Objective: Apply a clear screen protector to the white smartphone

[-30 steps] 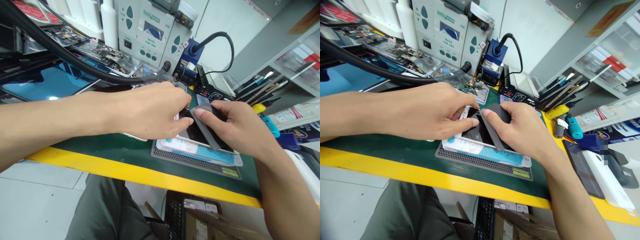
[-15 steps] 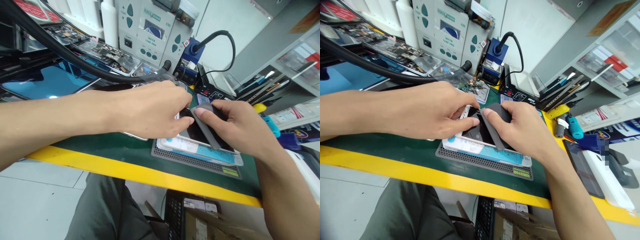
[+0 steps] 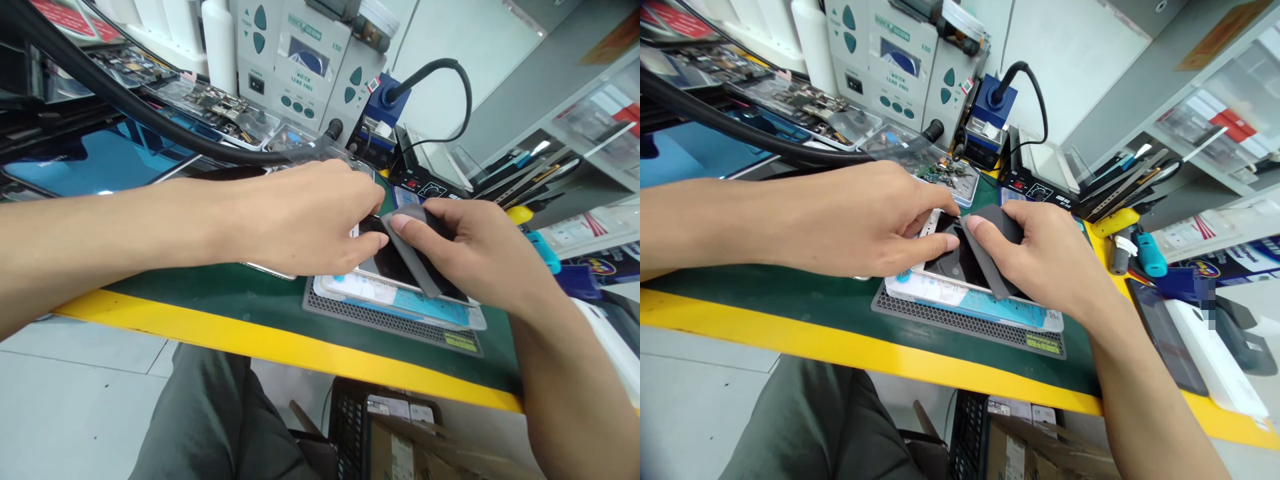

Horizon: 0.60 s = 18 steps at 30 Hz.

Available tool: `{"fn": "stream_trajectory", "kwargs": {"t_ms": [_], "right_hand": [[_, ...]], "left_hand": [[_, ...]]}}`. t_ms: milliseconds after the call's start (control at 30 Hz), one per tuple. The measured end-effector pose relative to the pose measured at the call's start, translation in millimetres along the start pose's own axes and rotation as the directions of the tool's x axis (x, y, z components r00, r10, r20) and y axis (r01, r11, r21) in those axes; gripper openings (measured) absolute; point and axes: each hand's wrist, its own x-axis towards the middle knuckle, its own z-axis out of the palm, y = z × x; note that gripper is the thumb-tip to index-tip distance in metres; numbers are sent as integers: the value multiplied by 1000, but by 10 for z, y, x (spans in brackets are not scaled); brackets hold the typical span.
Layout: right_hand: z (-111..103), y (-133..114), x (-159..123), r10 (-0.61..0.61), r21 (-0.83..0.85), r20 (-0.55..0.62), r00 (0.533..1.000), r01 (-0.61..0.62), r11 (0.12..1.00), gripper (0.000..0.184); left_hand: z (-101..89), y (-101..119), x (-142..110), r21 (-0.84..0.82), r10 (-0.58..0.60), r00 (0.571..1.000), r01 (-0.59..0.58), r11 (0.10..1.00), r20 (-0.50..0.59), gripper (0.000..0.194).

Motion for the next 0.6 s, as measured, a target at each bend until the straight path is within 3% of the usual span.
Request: {"fn": "stream_trajectory", "kwargs": {"t_ms": [600], "right_hand": [[-4, -10, 7, -1, 0, -14, 1000, 1, 1000, 50]], "left_hand": [[-12, 17, 2, 25, -19, 999, 19, 1000, 30, 37]]}}
